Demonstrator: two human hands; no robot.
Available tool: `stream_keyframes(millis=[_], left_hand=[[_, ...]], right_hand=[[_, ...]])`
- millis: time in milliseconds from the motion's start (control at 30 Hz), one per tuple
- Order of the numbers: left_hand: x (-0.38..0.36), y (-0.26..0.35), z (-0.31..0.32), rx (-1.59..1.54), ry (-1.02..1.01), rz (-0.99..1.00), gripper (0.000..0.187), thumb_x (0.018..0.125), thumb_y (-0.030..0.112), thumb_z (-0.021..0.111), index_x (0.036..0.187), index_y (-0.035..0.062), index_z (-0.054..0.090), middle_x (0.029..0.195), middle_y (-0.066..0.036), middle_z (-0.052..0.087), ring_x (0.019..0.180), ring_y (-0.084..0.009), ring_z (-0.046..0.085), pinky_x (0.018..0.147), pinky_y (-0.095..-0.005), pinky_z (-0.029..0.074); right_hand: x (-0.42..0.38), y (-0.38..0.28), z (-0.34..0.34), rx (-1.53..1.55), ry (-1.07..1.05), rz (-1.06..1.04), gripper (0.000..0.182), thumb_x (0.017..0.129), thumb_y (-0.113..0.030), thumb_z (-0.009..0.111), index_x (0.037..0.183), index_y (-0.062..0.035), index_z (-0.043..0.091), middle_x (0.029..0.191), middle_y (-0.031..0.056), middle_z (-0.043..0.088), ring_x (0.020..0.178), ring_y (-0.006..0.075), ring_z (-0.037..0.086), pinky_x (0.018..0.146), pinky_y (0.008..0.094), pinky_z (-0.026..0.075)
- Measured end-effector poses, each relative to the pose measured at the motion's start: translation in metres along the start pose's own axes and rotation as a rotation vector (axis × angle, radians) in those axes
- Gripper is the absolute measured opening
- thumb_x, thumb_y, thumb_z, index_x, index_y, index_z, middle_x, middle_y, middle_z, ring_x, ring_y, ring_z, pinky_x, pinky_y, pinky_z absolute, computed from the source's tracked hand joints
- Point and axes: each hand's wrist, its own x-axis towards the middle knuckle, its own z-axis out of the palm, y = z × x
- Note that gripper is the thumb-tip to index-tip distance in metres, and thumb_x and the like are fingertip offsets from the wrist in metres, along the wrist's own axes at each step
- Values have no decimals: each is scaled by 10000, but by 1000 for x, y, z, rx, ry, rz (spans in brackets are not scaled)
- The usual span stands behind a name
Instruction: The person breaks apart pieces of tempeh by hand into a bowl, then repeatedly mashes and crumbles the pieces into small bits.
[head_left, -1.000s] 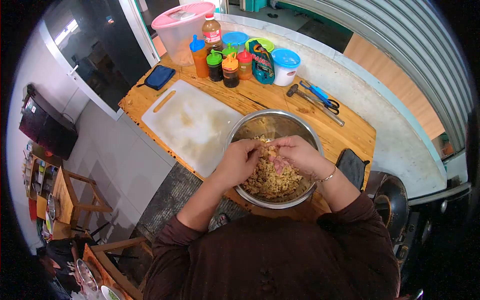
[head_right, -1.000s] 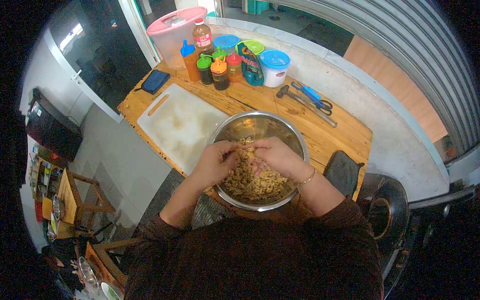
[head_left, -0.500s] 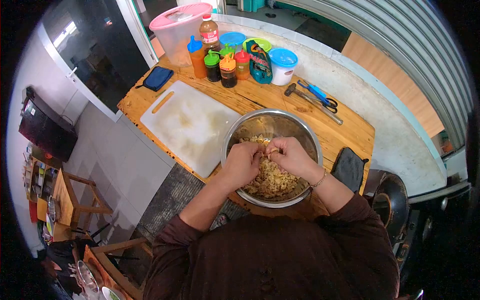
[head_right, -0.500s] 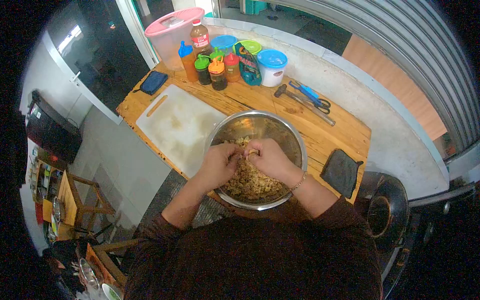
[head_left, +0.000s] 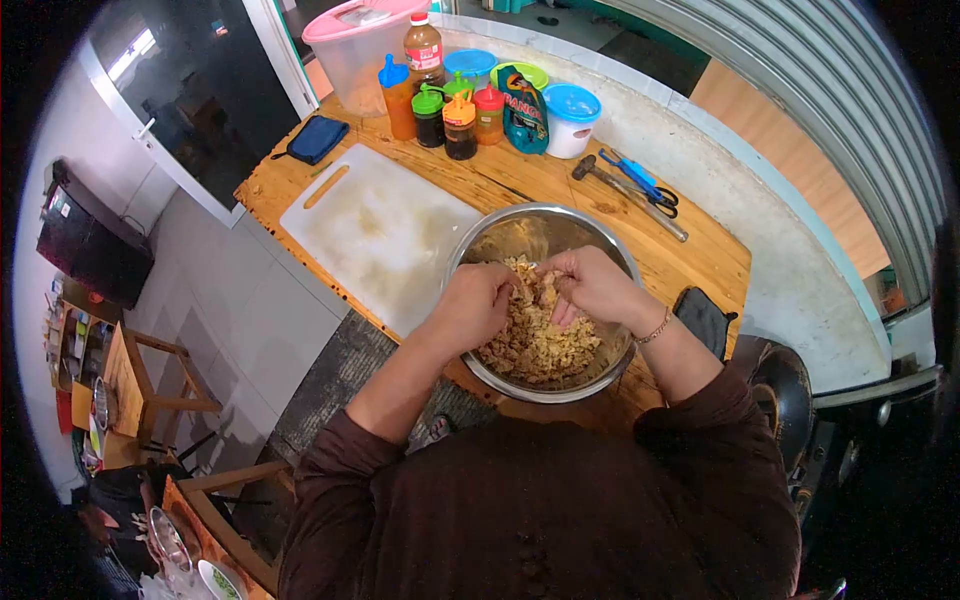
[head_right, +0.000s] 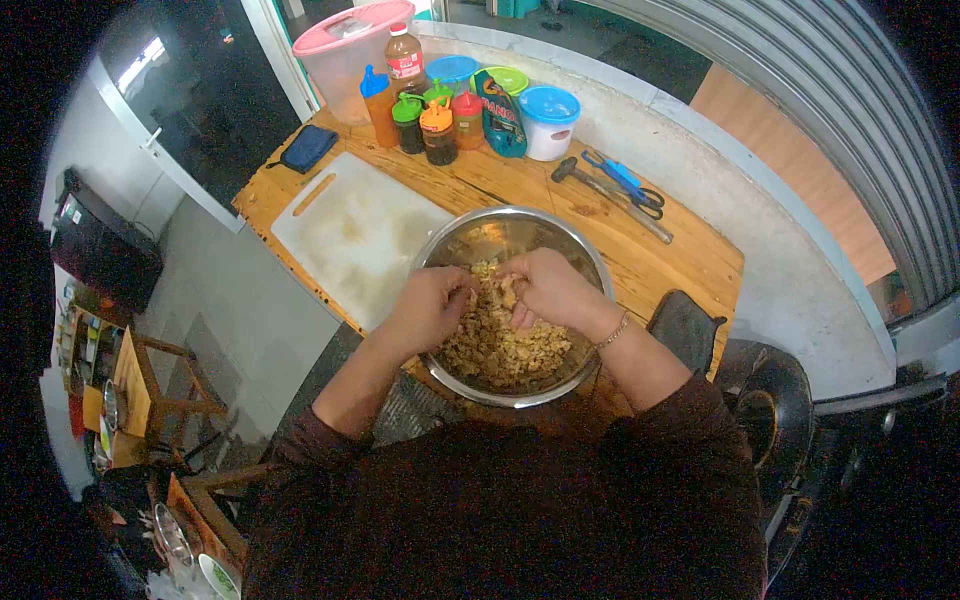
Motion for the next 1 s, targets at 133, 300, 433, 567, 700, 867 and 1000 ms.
stream_keyframes(millis=[133, 300, 433, 567, 700, 867, 1000], left_hand=[[2, 2, -6, 91, -81, 13, 164, 812, -7, 584, 953, 12, 666, 853, -227, 655, 827, -408, 648, 726, -450, 517], [0, -4, -4, 173, -108, 74, 153, 789, -13, 577, 920, -4, 654, 871, -225, 650, 837, -430, 625, 765, -494, 509], [1, -15, 1, 202, -171, 137, 97, 764, 4, 601, 846, -8, 650, 828, -208, 640, 857, -410, 614, 784, -485, 506], [3, -17, -2, 234, -227, 211, 48, 732, 39, 645, 762, 3, 632, 883, -180, 640, 903, -388, 593, 809, -466, 496], [1, -12, -9, 267, -147, 318, 78, 737, 70, 674, 739, 15, 618, 1006, -157, 627, 910, -376, 588, 841, -472, 478], [0, -7, -25, 201, 170, 408, 102, 781, 87, 673, 740, 22, 607, 967, -133, 628, 867, -354, 587, 859, -464, 452], [4, -39, -12, 75, 99, 380, 95, 785, 93, 681, 746, 42, 612, 833, -113, 633, 852, -338, 587, 881, -456, 434]], right_hand=[[0, -9, 4, -171, 45, 9, 338, 909, 64, 421, 1207, 110, 574, 739, 145, 660, 643, 205, 713, 518, 301, 572], [0, -15, 11, -272, 38, 41, 259, 795, 86, 479, 959, 45, 675, 632, 189, 634, 584, 268, 700, 499, 350, 548], [14, 14, 4, -691, 62, -434, 163, 855, -38, 566, 929, 50, 683, 721, 188, 644, 687, 263, 676, 655, 374, 533], [29, 20, -6, -709, -30, -182, 211, 851, -140, 584, 889, 42, 684, 777, 235, 646, 773, 336, 652, 737, 410, 497], [73, 54, -18, -939, -110, -80, 286, 868, -216, 581, 958, 37, 681, 852, 243, 665, 797, 344, 655, 762, 423, 502], [109, 58, -1, -603, 62, 18, 379, 846, -268, 620, 1068, 39, 650, 937, 234, 681, 875, 339, 665, 810, 424, 509], [101, 26, 37, -576, -52, -8, 516, 763, -348, 700, 1126, 14, 646, 994, 250, 674, 958, 380, 645, 872, 422, 506]])
